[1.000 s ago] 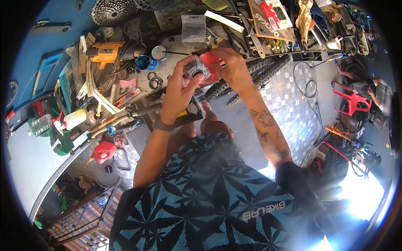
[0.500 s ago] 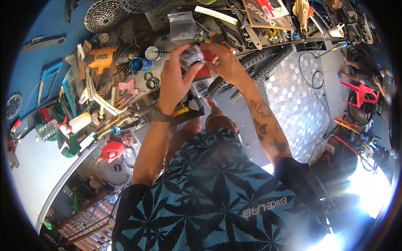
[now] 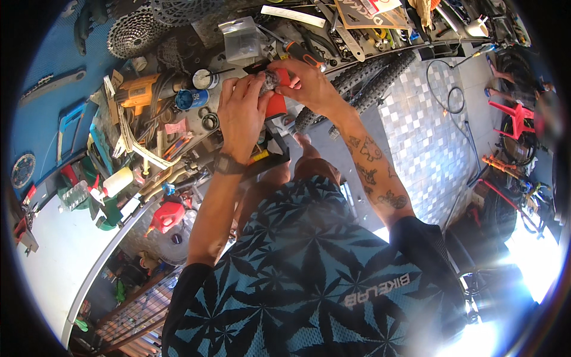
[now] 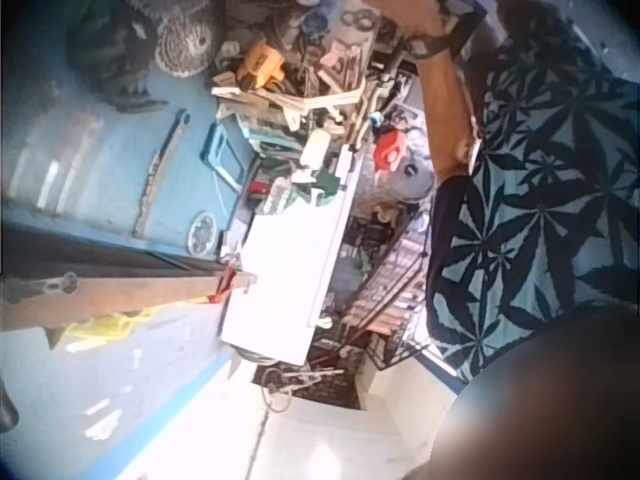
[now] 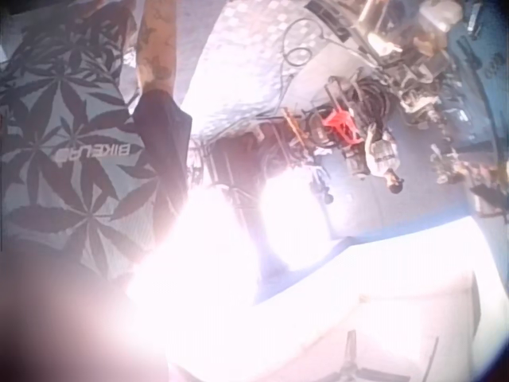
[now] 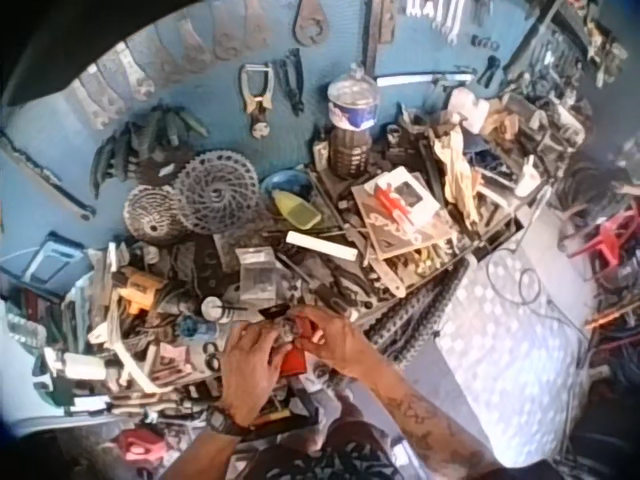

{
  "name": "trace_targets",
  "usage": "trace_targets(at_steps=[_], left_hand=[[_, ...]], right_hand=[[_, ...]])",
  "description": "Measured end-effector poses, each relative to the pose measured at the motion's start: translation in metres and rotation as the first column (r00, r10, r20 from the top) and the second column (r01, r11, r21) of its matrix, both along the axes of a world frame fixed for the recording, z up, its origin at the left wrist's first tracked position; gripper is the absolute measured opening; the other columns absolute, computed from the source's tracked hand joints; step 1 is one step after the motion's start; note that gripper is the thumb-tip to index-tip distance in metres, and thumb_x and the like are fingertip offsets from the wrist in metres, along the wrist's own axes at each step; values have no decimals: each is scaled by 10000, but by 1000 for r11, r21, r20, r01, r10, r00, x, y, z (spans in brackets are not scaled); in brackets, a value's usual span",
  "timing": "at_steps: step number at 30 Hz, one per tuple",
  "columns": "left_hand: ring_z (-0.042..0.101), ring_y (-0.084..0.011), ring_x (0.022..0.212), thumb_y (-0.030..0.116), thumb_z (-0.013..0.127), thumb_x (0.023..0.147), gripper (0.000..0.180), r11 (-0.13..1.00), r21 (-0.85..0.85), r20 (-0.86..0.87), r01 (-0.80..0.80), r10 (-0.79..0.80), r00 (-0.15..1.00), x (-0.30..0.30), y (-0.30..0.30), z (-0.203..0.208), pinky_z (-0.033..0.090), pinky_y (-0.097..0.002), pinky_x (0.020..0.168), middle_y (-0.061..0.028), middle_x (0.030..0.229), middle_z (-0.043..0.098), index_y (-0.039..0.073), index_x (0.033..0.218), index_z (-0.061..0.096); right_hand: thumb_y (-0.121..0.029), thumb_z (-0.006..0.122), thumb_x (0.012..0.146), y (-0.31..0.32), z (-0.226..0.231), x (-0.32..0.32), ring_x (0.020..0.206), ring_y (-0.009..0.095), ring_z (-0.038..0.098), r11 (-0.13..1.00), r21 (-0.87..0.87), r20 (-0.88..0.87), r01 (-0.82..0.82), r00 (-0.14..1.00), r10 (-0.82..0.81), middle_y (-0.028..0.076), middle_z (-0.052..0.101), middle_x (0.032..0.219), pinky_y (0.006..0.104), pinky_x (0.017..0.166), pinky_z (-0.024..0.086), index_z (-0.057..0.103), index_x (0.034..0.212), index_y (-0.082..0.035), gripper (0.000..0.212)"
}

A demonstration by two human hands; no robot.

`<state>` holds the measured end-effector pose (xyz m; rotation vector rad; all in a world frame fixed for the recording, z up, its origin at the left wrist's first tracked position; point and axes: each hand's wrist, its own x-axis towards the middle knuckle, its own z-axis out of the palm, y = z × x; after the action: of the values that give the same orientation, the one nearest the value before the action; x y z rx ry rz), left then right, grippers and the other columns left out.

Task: The person opens a drawer and retrieves a plastic tray of small bicycle parts, then places the tray on the workbench. They pick up and handle several small parts, including bearings and seals, and place them into a small box. The person then closes the drawer and continues to handle the parts on the workbench.

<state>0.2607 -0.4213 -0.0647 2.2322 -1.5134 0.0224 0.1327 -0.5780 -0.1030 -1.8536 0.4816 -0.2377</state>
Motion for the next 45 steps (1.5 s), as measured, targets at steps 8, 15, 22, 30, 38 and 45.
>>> trace_targets(at_steps=[8,15,22,30,38,45], left_hand=[[663,-322,1014,29,671,974,286,955,-254,-191,-152,105,976,4,15,-7,530,-463,903,-124,1121,689,66,1251,727],[680,-312,1129,-90,580,924,390,978,-135,-601,-160,48,798,-9,32,-17,556,-408,969,-157,1247,638,-18,1294,682],[680,-281,1152,-32,731,920,410,981,-188,-573,-36,-80,816,8,32,-24,564,-370,950,-135,1273,639,-7,1324,668],[719,-137,906,64,727,1022,255,867,-193,-823,-459,111,557,-2,17,-51,606,-303,801,-80,1142,702,51,1276,707],[739,-206,852,80,732,1011,377,939,-155,-576,-308,167,800,5,17,-59,623,-339,740,-147,1198,701,53,1378,649],[707,-258,1018,117,882,865,777,946,-179,-829,-269,3,560,-1,22,-53,632,-360,883,-159,1320,634,23,1538,505]], right_hand=[[-45,777,917,0,10,-6,934,260,759,1000,20,67,7,998,-8,107,663,1446,363,881,612,586,1473,-80,589],[-22,711,890,4,2,-10,1118,307,732,977,-208,134,-48,988,77,142,540,1589,418,981,599,620,1461,-104,584],[-93,730,889,1,-7,-10,1312,336,631,922,-368,93,-123,981,168,130,514,1617,438,1073,551,691,1385,-84,498],[8,770,928,24,-26,22,1186,268,714,954,60,269,294,915,-299,134,737,1285,377,990,575,627,1354,-18,450],[-50,767,933,24,-31,24,1128,242,728,953,-4,174,302,939,-297,148,731,1232,373,925,605,676,1302,-15,382],[-165,777,923,27,-23,46,889,327,751,898,42,49,438,897,-440,184,752,933,403,795,581,733,1086,3,237]])
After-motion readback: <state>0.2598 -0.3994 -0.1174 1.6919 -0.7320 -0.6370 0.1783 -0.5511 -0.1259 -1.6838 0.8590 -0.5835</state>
